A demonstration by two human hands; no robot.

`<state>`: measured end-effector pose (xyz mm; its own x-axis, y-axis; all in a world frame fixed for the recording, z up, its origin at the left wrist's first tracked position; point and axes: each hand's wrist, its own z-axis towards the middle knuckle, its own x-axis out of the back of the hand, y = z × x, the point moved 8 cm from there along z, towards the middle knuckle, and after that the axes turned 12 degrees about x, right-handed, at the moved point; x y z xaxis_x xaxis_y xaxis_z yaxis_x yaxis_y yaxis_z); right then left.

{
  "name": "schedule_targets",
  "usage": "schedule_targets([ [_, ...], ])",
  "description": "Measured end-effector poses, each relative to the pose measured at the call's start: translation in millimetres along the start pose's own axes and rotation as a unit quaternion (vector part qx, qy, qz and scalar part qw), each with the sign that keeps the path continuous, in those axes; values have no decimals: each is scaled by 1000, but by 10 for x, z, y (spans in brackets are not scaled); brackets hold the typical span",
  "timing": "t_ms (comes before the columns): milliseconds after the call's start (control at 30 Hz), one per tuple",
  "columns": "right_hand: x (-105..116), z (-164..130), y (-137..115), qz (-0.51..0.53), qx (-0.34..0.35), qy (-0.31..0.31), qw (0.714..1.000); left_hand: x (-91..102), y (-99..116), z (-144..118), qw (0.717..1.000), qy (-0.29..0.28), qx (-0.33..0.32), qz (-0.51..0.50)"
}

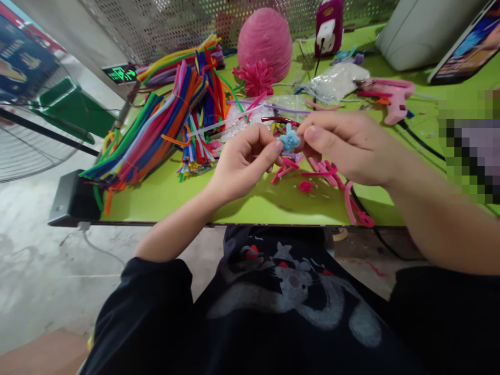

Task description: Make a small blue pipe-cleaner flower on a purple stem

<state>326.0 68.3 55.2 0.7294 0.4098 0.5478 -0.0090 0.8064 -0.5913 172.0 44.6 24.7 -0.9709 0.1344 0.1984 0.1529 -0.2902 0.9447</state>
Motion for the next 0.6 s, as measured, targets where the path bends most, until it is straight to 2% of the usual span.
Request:
schedule_targets([
  [100,-53,0,-56,-17,36,-5,999,-2,-16,-11,1000,13,8,1],
  [167,-55,-3,-64,-4,38,12,999,-27,-7,-19,1000,-3,12,-3],
  [267,-56,-9,-37,32,4,20,999,-52,22,-21,999,-38,2,8],
  [433,-131,-31,11,92,-61,-34,993,88,140,-12,991,4,-85,99],
  [500,-153,-37,16,105,-66,-45,991,46,139,-7,990,-32,-84,110],
  [600,-180,-37,10,107,-65,-37,991,-56,47,-4,993,-99,-26,56],
])
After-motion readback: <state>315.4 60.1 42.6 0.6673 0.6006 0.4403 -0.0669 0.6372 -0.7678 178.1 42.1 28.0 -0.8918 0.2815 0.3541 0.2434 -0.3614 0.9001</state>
